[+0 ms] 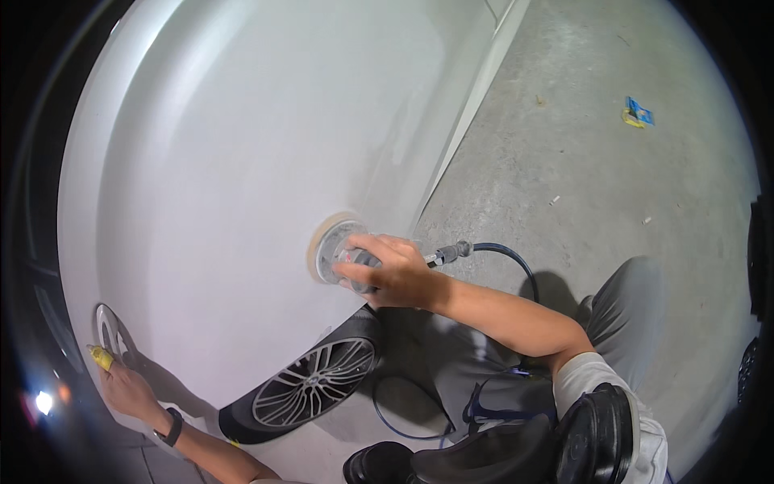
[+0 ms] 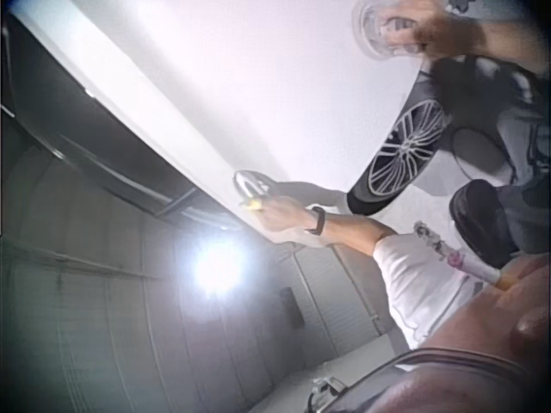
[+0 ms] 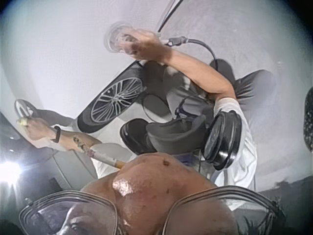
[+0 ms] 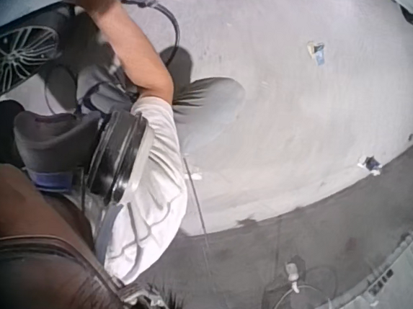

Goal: The person uses a rotary polisher to smooth the paint on the rear quarter panel of a white car. They hold a small yellow tool in the left hand while operating the polisher with the right hand, moving it in circular motions across the panel.

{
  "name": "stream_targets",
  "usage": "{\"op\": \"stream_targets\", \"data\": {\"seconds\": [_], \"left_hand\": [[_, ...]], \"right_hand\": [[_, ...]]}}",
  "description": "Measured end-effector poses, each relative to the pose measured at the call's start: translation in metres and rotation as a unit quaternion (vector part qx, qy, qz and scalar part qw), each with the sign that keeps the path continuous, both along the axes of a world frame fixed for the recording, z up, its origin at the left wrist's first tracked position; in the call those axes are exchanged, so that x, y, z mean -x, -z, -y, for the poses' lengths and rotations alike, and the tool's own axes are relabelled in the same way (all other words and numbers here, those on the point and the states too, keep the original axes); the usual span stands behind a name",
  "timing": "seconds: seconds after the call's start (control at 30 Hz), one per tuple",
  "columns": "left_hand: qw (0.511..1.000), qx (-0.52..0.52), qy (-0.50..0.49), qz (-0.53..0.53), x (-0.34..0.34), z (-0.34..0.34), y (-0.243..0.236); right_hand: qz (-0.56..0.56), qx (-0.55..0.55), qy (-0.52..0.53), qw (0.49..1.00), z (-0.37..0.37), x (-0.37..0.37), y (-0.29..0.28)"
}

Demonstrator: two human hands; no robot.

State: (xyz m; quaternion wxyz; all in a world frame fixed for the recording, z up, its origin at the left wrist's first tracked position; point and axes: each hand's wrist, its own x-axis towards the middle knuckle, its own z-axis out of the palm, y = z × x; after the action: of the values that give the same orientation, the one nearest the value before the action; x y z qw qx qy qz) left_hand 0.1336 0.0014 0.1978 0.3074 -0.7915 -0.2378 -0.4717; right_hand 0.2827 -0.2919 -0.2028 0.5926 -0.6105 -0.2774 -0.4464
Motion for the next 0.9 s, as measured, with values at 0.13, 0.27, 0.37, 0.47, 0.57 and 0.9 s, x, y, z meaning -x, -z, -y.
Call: {"op": "stream_targets", "data": {"seconds": [0.13,0.27,0.37,0.47,0.57,0.9], "left_hand": [[0.998,0.002,0.060,-0.017,0.001,0.000,0.001],[0.999,0.016,0.037,0.022,-0.003,-0.001,0.000],[0.998,-0.002,-0.006,0.066,-0.008,-0.004,-0.005],[0.996,-0.012,-0.033,0.082,-0.008,-0.005,-0.010],[0.994,-0.016,-0.060,0.089,-0.004,-0.002,-0.011],[0.997,0.009,0.015,0.070,-0.007,0.023,-0.005]], "right_hand": [[-0.051,-0.004,0.013,0.999,0.005,-0.006,0.007],[-0.140,-0.069,0.037,0.987,0.040,-0.058,0.015],[-0.172,-0.092,0.085,0.977,0.083,-0.121,0.018],[-0.201,-0.144,0.091,0.965,0.106,-0.159,0.023],[-0.220,-0.132,0.074,0.963,0.092,-0.140,0.033],[-0.033,0.031,0.025,0.999,-0.045,0.061,0.021]]}}
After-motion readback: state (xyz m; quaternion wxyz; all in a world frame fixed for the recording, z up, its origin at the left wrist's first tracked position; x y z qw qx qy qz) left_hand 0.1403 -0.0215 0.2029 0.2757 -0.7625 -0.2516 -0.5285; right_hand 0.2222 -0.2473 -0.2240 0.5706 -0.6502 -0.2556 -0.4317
